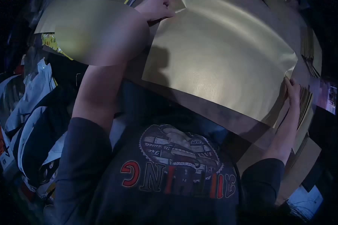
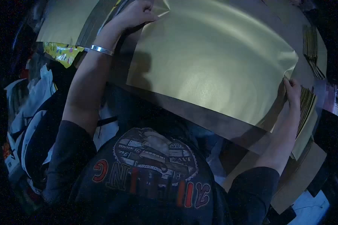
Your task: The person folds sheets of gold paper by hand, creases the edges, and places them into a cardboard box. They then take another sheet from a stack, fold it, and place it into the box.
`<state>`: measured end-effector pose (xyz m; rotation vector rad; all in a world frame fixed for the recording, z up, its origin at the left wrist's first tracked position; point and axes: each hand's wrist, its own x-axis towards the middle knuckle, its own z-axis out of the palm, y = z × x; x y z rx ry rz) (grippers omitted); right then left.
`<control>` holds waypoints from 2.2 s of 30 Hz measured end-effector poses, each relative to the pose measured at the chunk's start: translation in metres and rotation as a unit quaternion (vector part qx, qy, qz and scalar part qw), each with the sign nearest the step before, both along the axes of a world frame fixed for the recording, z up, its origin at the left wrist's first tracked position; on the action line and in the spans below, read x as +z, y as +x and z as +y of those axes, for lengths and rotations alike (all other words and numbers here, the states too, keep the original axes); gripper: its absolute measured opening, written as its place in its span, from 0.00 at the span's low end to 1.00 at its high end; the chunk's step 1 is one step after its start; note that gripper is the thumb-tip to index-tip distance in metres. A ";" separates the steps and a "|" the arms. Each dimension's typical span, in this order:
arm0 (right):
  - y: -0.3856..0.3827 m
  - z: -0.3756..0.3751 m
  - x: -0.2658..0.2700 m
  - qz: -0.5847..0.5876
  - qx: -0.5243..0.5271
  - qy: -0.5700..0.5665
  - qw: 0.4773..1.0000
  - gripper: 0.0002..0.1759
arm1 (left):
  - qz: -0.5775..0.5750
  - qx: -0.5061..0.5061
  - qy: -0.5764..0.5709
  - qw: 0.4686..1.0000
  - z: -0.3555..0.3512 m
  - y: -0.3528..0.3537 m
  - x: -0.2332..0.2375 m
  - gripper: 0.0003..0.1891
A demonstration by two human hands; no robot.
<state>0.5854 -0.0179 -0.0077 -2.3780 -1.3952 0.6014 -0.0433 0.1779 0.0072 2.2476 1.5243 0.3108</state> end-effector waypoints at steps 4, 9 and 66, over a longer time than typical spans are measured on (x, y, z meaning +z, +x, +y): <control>0.002 -0.001 0.000 0.014 -0.021 -0.006 1.000 0.18 | 0.010 0.023 -0.005 1.000 -0.001 0.006 0.002 0.14; 0.011 0.002 -0.003 -0.025 -0.008 -0.012 1.000 0.19 | 0.016 0.043 -0.009 0.999 -0.002 0.004 0.004 0.14; -0.175 -0.065 -0.006 -0.260 0.009 0.177 0.949 0.19 | -0.046 -0.083 0.238 0.966 -0.070 0.047 -0.028 0.14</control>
